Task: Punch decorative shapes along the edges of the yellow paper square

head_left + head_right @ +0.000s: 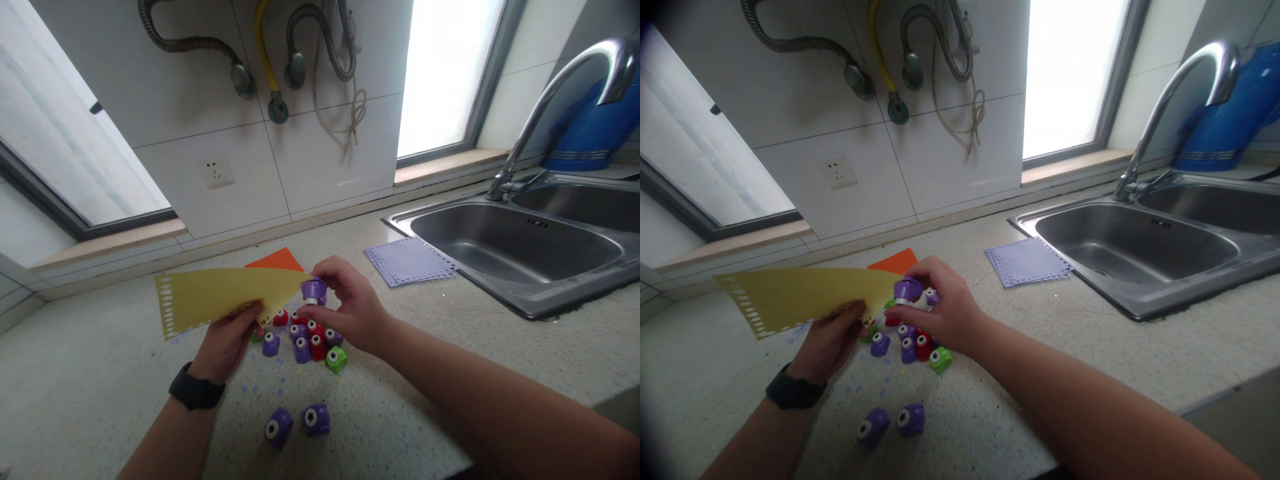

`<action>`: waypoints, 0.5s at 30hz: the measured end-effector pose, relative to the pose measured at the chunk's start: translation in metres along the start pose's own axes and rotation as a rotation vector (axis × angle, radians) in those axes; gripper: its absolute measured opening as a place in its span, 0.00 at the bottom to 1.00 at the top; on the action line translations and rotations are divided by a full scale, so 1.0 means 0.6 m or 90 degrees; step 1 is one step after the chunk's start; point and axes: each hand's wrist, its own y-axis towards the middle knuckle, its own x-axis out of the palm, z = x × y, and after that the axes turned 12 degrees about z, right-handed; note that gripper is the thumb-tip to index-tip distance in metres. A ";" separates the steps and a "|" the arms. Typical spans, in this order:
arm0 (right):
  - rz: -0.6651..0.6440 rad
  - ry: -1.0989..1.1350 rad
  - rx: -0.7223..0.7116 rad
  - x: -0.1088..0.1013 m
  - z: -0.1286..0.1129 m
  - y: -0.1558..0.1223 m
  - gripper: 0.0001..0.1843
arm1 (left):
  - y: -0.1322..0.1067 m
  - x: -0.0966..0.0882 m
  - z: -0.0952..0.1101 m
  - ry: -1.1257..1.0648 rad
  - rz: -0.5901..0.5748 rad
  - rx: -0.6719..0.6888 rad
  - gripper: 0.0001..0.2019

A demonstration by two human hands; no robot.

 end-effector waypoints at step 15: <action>0.017 0.093 0.269 0.017 0.011 -0.001 0.19 | 0.010 -0.015 0.014 0.122 -0.123 -0.019 0.16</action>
